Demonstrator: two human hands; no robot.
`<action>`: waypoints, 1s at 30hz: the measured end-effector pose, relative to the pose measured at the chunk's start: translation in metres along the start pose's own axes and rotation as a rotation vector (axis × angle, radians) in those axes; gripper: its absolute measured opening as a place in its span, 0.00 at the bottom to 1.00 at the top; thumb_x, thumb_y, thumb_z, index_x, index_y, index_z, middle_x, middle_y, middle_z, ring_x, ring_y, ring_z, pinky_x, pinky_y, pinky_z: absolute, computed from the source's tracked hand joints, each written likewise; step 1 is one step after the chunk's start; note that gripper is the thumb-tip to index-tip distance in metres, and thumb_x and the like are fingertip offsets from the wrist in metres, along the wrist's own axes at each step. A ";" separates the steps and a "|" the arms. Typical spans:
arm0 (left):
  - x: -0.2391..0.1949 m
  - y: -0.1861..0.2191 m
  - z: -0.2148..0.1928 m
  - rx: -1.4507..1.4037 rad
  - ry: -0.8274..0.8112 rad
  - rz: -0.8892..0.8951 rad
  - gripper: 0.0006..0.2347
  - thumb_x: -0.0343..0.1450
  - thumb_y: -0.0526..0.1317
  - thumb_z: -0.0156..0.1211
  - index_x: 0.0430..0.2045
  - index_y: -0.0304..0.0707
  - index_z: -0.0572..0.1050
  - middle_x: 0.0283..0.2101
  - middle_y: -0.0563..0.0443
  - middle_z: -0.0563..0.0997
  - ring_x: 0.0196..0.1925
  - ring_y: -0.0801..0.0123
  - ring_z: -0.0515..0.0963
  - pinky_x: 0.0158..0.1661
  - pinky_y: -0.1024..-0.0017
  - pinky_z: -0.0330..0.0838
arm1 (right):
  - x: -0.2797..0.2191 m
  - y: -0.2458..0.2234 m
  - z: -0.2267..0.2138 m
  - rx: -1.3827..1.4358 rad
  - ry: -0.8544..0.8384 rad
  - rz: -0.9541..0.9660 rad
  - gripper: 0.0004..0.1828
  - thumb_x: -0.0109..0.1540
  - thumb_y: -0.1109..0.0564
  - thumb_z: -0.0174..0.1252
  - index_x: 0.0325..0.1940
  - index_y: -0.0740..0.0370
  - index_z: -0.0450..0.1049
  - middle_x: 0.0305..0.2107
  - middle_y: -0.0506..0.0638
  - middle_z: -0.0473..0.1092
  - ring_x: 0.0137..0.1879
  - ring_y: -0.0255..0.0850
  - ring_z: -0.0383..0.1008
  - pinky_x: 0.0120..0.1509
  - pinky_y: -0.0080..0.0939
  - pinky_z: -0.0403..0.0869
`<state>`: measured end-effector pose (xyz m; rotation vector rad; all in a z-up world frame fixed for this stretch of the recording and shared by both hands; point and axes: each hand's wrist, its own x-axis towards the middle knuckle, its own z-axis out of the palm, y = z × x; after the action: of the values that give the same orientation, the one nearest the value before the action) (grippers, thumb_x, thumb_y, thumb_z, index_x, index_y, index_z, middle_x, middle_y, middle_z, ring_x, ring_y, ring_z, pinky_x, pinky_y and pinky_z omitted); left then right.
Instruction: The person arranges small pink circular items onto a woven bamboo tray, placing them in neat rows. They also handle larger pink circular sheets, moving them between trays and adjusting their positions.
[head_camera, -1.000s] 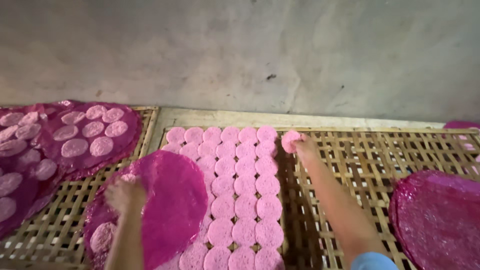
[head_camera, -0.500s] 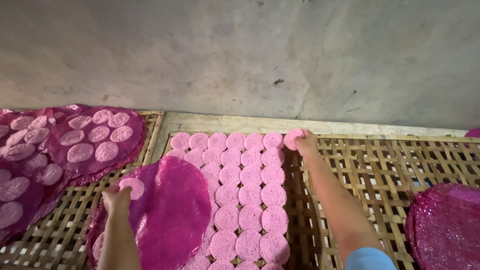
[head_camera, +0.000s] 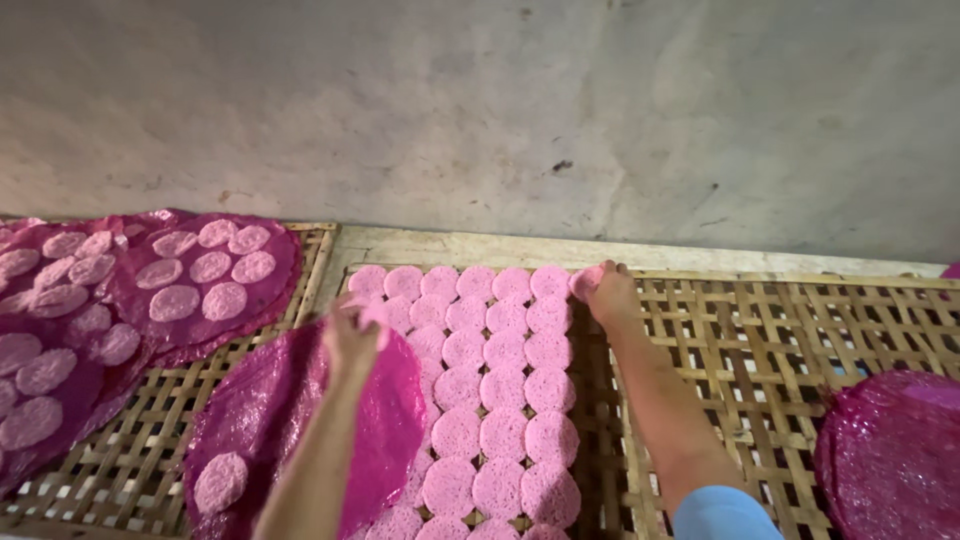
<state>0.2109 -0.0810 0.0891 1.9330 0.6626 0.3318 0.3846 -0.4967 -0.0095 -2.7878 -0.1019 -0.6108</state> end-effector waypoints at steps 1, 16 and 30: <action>-0.009 0.010 0.016 -0.026 -0.031 0.099 0.28 0.66 0.23 0.60 0.61 0.42 0.63 0.50 0.40 0.78 0.50 0.59 0.81 0.45 0.69 0.84 | -0.001 -0.004 -0.008 -0.064 0.050 -0.071 0.33 0.51 0.46 0.68 0.53 0.70 0.72 0.41 0.67 0.74 0.48 0.64 0.74 0.51 0.58 0.74; -0.063 -0.035 -0.035 0.622 -0.195 0.161 0.21 0.71 0.46 0.60 0.59 0.47 0.70 0.61 0.46 0.73 0.59 0.55 0.75 0.56 0.54 0.72 | -0.021 0.051 -0.044 1.144 -0.317 0.796 0.19 0.62 0.65 0.54 0.58 0.61 0.74 0.43 0.54 0.76 0.50 0.42 0.77 0.51 0.38 0.77; -0.019 -0.207 -0.205 1.220 -0.197 -0.315 0.34 0.72 0.48 0.49 0.77 0.54 0.47 0.72 0.42 0.63 0.72 0.44 0.62 0.65 0.45 0.61 | 0.006 0.073 -0.006 0.282 0.009 0.204 0.20 0.58 0.60 0.62 0.55 0.62 0.75 0.42 0.65 0.76 0.50 0.61 0.77 0.56 0.56 0.75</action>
<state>0.0301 0.1287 -0.0051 2.8558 1.1657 -0.6129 0.3974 -0.5679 -0.0204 -2.4832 0.0906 -0.5144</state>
